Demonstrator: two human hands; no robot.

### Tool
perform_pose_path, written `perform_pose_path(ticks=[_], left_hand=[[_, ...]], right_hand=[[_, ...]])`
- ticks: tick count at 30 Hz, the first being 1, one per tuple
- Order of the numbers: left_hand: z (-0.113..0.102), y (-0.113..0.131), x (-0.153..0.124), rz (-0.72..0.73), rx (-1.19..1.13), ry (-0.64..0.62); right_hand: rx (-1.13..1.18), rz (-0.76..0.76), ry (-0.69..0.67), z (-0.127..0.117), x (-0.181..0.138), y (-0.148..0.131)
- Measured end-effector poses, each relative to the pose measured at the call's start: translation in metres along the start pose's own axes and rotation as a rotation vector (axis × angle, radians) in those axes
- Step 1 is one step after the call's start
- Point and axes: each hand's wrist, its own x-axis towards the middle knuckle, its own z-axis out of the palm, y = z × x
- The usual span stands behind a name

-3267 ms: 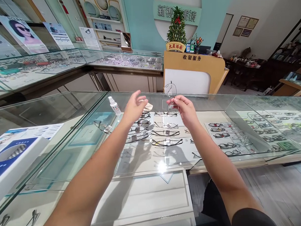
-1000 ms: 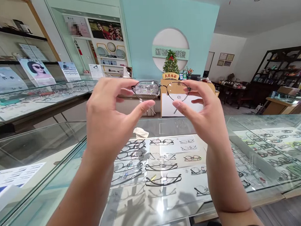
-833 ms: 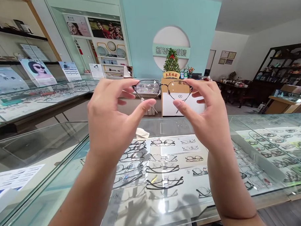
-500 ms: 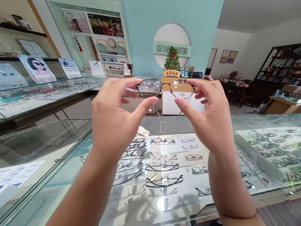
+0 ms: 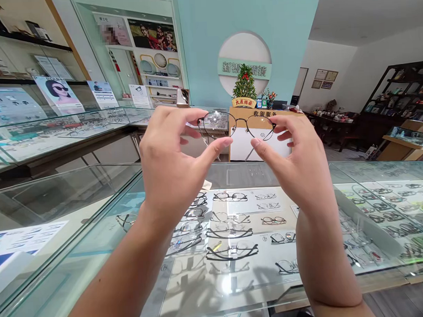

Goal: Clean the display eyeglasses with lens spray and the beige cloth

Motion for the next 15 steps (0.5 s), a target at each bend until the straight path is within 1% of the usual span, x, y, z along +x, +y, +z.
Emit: perform_pose_path(ticks=[6, 12, 15], left_hand=[[0.0001, 0.0035, 0.0004, -0.011, 0.003, -0.016], [-0.0005, 0.0012, 0.0037, 0.061, -0.021, 0.008], [-0.0004, 0.0002, 0.0042, 0.068, -0.014, 0.006]], right_hand=[[0.000, -0.031, 0.009, -0.0046, 0.0005, 0.0040], [-0.012, -0.040, -0.002, -0.0068, 0.0002, 0.0032], [-0.010, -0.027, -0.005, -0.0066, 0.0002, 0.0014]])
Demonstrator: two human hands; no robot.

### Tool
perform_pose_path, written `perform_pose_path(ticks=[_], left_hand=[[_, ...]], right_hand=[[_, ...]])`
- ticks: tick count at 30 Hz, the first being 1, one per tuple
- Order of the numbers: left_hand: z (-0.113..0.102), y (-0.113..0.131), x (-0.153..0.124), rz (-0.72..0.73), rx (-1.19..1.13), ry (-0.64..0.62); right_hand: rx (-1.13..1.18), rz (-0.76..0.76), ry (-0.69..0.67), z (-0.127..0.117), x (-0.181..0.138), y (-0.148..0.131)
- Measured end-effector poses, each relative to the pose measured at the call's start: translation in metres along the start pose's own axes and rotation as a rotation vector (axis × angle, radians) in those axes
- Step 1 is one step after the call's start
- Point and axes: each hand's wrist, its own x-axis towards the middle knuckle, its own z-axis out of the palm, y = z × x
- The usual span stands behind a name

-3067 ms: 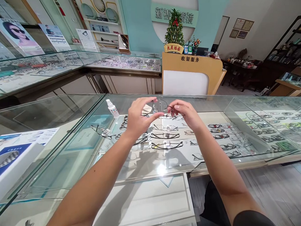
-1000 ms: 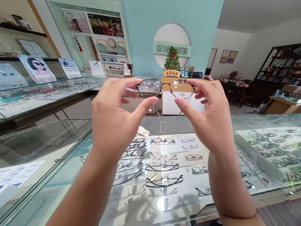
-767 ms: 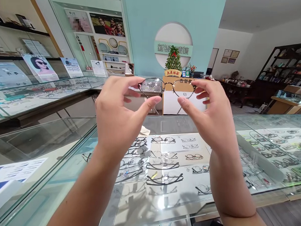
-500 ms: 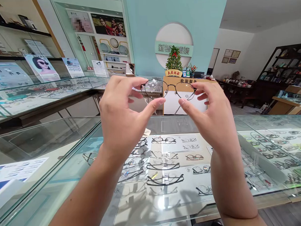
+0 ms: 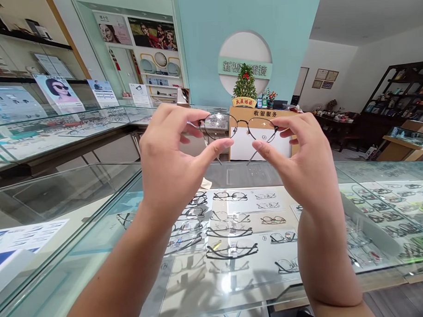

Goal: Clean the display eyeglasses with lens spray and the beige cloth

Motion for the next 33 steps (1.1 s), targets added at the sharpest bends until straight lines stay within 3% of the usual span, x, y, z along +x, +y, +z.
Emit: perform_pose_path(ticks=[33], left_hand=[[0.0007, 0.0031, -0.0044, -0.042, 0.061, -0.053]], right_hand=[[-0.026, -0.061, 0.051, -0.0013, -0.0020, 0.0017]])
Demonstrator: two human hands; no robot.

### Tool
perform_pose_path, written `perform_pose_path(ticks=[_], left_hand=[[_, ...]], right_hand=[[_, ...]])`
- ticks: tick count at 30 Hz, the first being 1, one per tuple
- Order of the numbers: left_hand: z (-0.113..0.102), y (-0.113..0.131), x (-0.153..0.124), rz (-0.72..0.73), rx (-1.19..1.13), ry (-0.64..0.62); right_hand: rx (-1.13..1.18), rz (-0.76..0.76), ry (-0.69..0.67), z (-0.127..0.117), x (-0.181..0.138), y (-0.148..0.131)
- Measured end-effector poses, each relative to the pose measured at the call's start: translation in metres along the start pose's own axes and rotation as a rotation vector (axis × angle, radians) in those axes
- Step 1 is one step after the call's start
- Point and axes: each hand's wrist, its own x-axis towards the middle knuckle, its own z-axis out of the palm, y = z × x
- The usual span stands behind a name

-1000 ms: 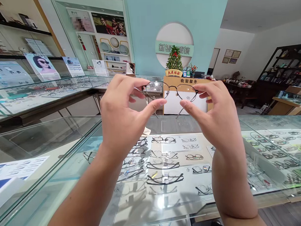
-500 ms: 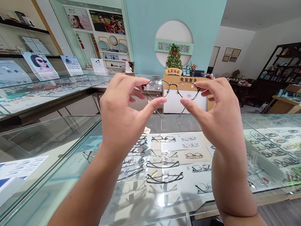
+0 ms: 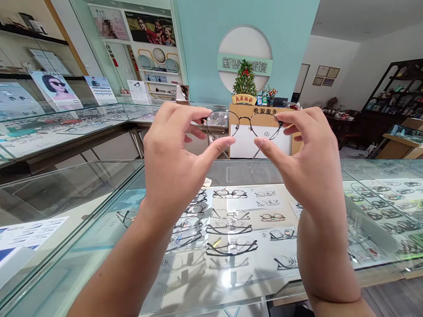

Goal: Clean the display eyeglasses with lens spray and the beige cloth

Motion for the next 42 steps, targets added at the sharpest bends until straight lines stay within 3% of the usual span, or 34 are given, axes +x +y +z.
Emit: perform_pose_path(ticks=[8, 16, 27, 34, 38, 42], left_hand=[[0.000, 0.000, 0.000, 0.005, -0.002, -0.001], [0.006, -0.007, -0.001, -0.024, -0.037, -0.032], [0.005, -0.005, -0.003, -0.062, -0.168, -0.057], [0.000, -0.005, -0.003, 0.039, -0.138, -0.011], [0.006, -0.012, -0.003, 0.082, -0.135, 0.030], [0.025, -0.029, -0.007, 0.069, -0.210, 0.064]], right_hand=[[-0.025, 0.062, -0.042, 0.000, 0.001, -0.005], [-0.008, 0.014, 0.031, -0.001, 0.001, -0.008], [-0.029, 0.008, 0.007, 0.002, 0.003, -0.001], [0.032, 0.043, -0.053, 0.008, 0.006, 0.007], [0.040, 0.064, 0.012, 0.015, 0.005, 0.001], [0.038, -0.008, 0.157, 0.029, 0.004, -0.010]])
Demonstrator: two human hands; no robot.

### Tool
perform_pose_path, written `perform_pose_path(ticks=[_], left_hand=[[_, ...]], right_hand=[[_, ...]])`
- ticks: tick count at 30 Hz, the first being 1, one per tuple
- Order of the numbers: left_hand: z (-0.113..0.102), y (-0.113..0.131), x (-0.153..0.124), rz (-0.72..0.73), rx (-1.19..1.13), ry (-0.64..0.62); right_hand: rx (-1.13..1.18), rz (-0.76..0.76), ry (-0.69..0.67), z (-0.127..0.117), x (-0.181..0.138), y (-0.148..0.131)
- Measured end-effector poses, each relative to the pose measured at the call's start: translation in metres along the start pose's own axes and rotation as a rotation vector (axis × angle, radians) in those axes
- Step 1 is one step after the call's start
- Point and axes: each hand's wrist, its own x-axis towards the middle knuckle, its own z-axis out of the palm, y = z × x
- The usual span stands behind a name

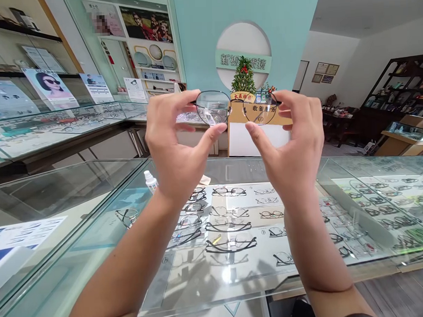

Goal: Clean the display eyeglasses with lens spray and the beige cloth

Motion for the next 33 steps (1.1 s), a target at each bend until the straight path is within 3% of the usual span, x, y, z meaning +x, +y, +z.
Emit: perform_pose_path(ticks=[4, 10, 19, 33], left_hand=[[0.019, -0.022, -0.008, 0.034, -0.050, -0.027], [0.036, -0.032, -0.014, -0.013, -0.029, 0.045], [0.019, -0.009, -0.011, 0.008, 0.083, 0.190], [0.014, -0.025, -0.002, -0.003, 0.011, 0.044]], right_hand=[[-0.040, -0.083, 0.084, 0.011, -0.003, -0.005], [-0.028, -0.075, 0.054, 0.014, -0.006, -0.004], [0.237, 0.036, -0.122, 0.017, -0.003, 0.020], [0.344, 0.176, -0.106, 0.004, 0.008, 0.018]])
